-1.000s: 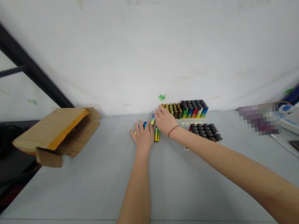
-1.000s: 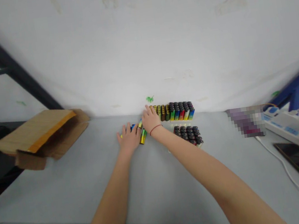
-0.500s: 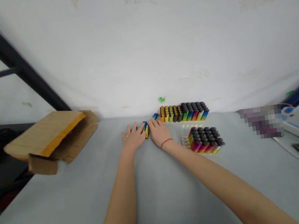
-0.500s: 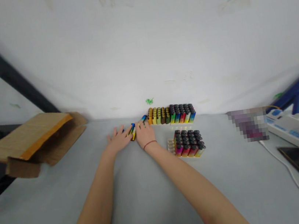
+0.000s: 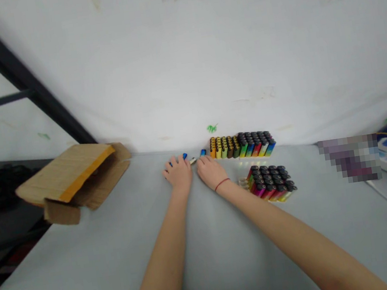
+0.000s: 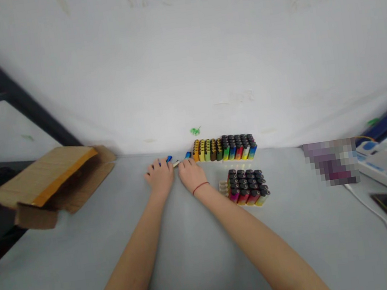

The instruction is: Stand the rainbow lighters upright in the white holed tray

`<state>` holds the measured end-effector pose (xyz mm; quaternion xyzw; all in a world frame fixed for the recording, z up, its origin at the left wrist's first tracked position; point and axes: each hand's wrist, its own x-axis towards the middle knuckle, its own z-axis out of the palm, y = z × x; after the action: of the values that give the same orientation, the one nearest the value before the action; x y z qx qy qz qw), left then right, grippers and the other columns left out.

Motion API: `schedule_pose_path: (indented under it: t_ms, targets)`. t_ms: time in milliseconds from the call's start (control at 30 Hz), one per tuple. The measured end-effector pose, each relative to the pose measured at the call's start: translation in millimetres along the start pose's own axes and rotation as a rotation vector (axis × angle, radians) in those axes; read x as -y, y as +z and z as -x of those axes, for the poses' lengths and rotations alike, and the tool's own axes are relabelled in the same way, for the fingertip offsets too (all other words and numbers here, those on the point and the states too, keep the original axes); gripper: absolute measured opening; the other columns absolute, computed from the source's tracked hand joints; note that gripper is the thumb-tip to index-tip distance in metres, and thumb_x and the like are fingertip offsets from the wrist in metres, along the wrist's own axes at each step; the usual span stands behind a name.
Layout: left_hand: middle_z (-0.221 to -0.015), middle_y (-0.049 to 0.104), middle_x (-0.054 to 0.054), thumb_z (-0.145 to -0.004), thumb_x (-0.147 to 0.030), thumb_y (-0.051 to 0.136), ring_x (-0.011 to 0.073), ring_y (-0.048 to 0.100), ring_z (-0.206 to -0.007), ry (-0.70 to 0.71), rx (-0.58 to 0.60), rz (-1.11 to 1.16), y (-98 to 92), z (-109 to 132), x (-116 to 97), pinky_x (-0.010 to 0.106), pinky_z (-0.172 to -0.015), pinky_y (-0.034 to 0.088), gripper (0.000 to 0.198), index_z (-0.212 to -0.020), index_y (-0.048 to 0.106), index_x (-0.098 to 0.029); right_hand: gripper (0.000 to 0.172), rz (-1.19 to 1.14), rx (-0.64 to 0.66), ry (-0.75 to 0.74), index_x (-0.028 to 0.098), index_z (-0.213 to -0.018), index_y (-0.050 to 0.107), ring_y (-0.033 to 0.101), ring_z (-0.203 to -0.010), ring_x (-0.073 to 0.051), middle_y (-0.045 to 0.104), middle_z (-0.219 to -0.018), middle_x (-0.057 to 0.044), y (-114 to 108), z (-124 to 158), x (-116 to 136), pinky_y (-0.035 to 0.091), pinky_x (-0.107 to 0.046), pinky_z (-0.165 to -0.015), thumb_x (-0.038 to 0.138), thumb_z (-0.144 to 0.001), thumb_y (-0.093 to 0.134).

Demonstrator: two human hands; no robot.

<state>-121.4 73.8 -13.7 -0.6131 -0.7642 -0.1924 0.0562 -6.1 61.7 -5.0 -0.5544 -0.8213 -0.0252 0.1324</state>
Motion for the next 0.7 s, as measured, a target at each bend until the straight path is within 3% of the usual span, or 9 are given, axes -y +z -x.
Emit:
schedule_pose_path:
  t_ms: [100, 200, 367, 433, 533, 633, 700]
  targets:
    - [-0.12, 0.064, 0.022, -0.097, -0.031, 0.033, 0.0361, 0.056, -0.112, -0.076, -0.026, -0.031, -1.0, -1.5, -1.5, 0.05, -0.088, 0.046, 0.041, -0.116, 0.064, -0.011, 0.024, -0.019, -0.02, -0.008, 0.01, -0.106, 0.066, 0.055, -0.117, -0.028, 0.067, -0.113, -0.018, 0.3, 4.6, 3.7, 0.049, -0.037, -0.097, 0.016, -0.098, 0.045]
    - [-0.117, 0.064, 0.023, -0.097, -0.032, 0.033, 0.0354, 0.057, -0.112, -0.067, -0.034, -0.031, 1.9, -6.4, -5.8, 0.047, -0.087, 0.048, 0.041, -0.115, 0.063, -0.01, 0.025, -0.044, -0.033, -0.066, 0.01, -0.113, 0.064, 0.053, -0.122, -0.026, 0.066, -0.12, -0.017, 2.8, 2.7, 5.8, 0.044, -0.038, -0.105, 0.017, -0.098, 0.046]
    - [-0.13, 0.06, 0.023, -0.096, -0.024, 0.036, 0.0316, 0.05, -0.128, 0.203, 0.083, 0.103, 9.0, -29.9, -6.5, 0.048, -0.104, 0.043, 0.039, -0.119, 0.063, -0.008, 0.039, -0.053, -0.054, -0.105, 0.004, -0.135, 0.051, 0.045, -0.134, -0.024, 0.057, -0.137, -0.02, 1.5, 3.9, 4.3, 0.034, -0.04, -0.115, 0.016, -0.099, 0.042]
    - [-0.136, 0.058, 0.02, -0.091, -0.018, 0.038, 0.0267, 0.048, -0.133, 0.307, 0.128, 0.158, 10.3, -40.2, 5.1, 0.045, -0.11, 0.04, 0.043, -0.128, 0.058, -0.01, 0.04, -0.037, -0.057, -0.064, 0.003, -0.132, 0.053, 0.042, -0.135, -0.029, 0.053, -0.141, -0.022, -2.1, 10.8, 4.4, 0.039, -0.042, -0.111, 0.024, -0.098, 0.048]
    - [-0.147, 0.051, 0.015, -0.088, -0.015, 0.037, 0.0221, 0.041, -0.141, 0.421, 0.201, 0.181, 11.0, -44.1, 33.8, 0.04, -0.117, 0.034, 0.053, -0.139, 0.052, -0.012, 0.031, -0.009, -0.039, 0.016, 0.01, -0.121, 0.06, 0.05, -0.121, -0.031, 0.059, -0.131, -0.019, -6.4, 19.4, 6.1, 0.05, -0.041, -0.092, 0.027, -0.097, 0.051]
    - [-0.157, 0.041, 0.015, -0.093, -0.024, 0.033, 0.0259, 0.032, -0.148, 0.46, 0.383, 0.118, 9.4, -31.5, 57.7, 0.047, -0.119, 0.029, 0.056, -0.147, 0.045, -0.014, 0.025, -0.002, -0.011, 0.047, 0.013, -0.112, 0.063, 0.056, -0.111, -0.029, 0.063, -0.12, -0.017, -5.9, 17.0, 7.5, 0.051, -0.039, -0.085, 0.021, -0.099, 0.043]
    - [-0.163, 0.03, 0.015, -0.098, -0.033, 0.029, 0.0288, 0.025, -0.152, 0.455, 0.423, 0.063, 7.1, -20.3, 62.8, 0.053, -0.12, 0.023, 0.059, -0.153, 0.036, -0.014, 0.027, 0.0, 0.0, 0.066, 0.013, -0.114, 0.063, 0.058, -0.108, -0.028, 0.064, -0.118, -0.017, -3.7, 10.4, 7.3, 0.05, -0.039, -0.085, 0.017, -0.101, 0.039]
